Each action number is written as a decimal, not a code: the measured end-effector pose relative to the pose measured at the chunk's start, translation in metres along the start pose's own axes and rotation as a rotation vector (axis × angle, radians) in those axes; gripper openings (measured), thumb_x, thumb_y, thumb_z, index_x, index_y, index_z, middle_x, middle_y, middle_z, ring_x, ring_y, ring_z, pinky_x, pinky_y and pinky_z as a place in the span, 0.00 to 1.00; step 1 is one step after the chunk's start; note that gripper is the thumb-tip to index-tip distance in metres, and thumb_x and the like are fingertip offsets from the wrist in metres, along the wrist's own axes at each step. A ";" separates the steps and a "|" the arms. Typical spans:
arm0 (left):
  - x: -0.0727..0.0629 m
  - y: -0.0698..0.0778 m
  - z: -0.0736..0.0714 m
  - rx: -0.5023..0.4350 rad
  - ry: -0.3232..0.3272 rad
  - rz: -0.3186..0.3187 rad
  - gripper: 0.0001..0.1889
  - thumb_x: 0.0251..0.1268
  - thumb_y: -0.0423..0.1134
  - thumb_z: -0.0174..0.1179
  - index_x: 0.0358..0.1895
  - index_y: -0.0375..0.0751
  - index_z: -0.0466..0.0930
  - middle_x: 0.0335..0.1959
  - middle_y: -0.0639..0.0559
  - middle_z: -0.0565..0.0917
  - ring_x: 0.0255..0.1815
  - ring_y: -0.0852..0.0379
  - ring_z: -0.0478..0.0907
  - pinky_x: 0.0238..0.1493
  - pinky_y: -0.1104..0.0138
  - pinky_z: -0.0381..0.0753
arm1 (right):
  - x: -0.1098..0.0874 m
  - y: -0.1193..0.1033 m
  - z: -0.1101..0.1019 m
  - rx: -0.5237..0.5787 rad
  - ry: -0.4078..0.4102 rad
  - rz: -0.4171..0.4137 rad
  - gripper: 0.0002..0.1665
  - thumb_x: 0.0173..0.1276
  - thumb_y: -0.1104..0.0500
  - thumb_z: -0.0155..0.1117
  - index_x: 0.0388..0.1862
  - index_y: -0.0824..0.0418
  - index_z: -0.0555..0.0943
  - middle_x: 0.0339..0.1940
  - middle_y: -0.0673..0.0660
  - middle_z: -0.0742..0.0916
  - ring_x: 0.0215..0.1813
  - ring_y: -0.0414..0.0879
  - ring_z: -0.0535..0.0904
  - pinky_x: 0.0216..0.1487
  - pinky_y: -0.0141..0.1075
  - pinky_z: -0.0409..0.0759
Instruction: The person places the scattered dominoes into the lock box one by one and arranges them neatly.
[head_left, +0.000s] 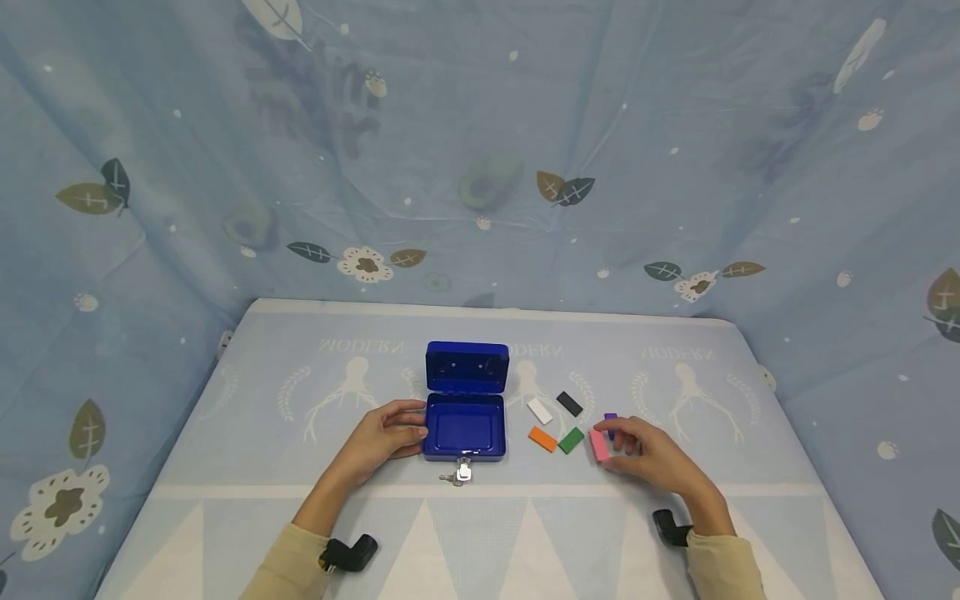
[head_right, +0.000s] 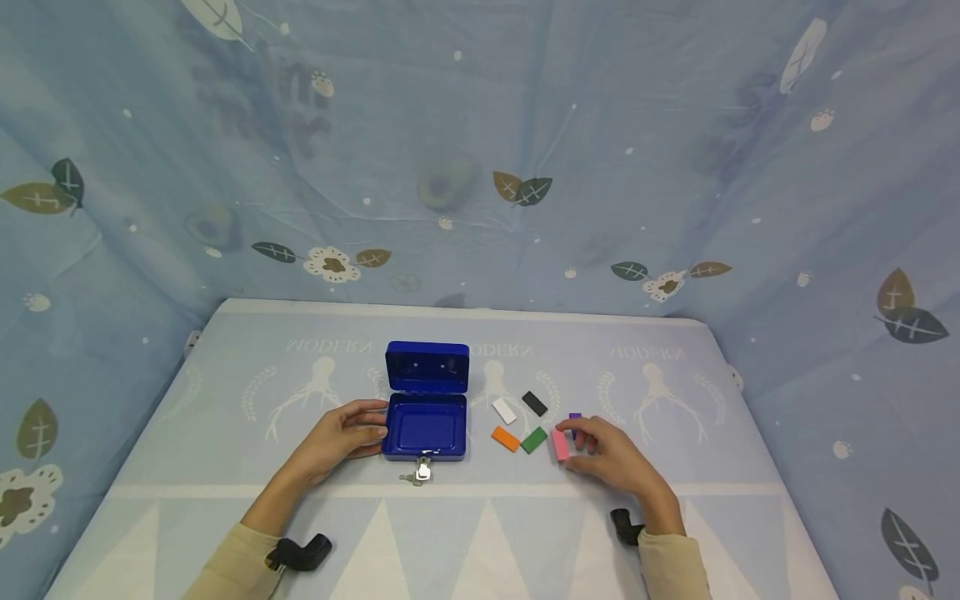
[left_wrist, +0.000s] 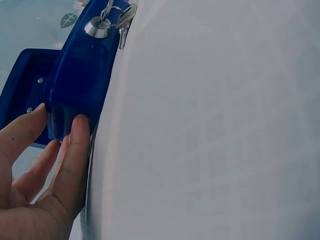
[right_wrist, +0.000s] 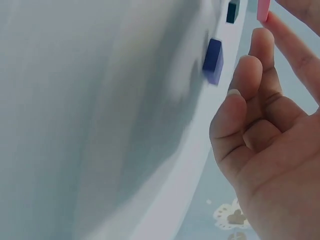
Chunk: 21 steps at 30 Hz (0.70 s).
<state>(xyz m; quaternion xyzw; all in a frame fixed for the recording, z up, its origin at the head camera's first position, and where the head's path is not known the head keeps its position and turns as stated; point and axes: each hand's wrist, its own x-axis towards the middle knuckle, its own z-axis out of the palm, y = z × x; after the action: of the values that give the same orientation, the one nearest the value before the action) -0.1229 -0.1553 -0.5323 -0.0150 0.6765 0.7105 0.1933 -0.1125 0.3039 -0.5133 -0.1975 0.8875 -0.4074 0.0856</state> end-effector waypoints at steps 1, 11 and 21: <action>0.000 0.000 0.000 0.001 -0.001 0.000 0.28 0.63 0.28 0.67 0.67 0.30 0.71 0.55 0.34 0.79 0.50 0.47 0.82 0.49 0.56 0.86 | 0.001 -0.001 0.001 0.010 0.008 -0.009 0.30 0.55 0.64 0.80 0.58 0.57 0.82 0.35 0.55 0.79 0.35 0.52 0.73 0.34 0.35 0.73; -0.001 0.001 0.000 0.003 -0.005 0.006 0.28 0.63 0.28 0.66 0.67 0.30 0.70 0.54 0.33 0.79 0.49 0.47 0.83 0.48 0.57 0.86 | 0.008 -0.011 0.015 0.047 0.027 0.020 0.28 0.57 0.60 0.80 0.57 0.54 0.81 0.36 0.52 0.80 0.34 0.49 0.74 0.34 0.32 0.74; -0.001 0.000 -0.001 -0.004 -0.018 0.015 0.29 0.63 0.28 0.67 0.67 0.29 0.70 0.55 0.32 0.79 0.50 0.46 0.82 0.49 0.56 0.86 | 0.017 -0.020 0.027 0.016 0.043 0.025 0.28 0.57 0.61 0.79 0.56 0.53 0.81 0.33 0.52 0.79 0.32 0.49 0.73 0.31 0.32 0.73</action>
<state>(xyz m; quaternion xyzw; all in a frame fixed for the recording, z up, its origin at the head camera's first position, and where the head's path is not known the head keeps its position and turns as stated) -0.1225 -0.1562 -0.5326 -0.0041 0.6733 0.7135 0.1941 -0.1139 0.2668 -0.5156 -0.1769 0.8882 -0.4176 0.0733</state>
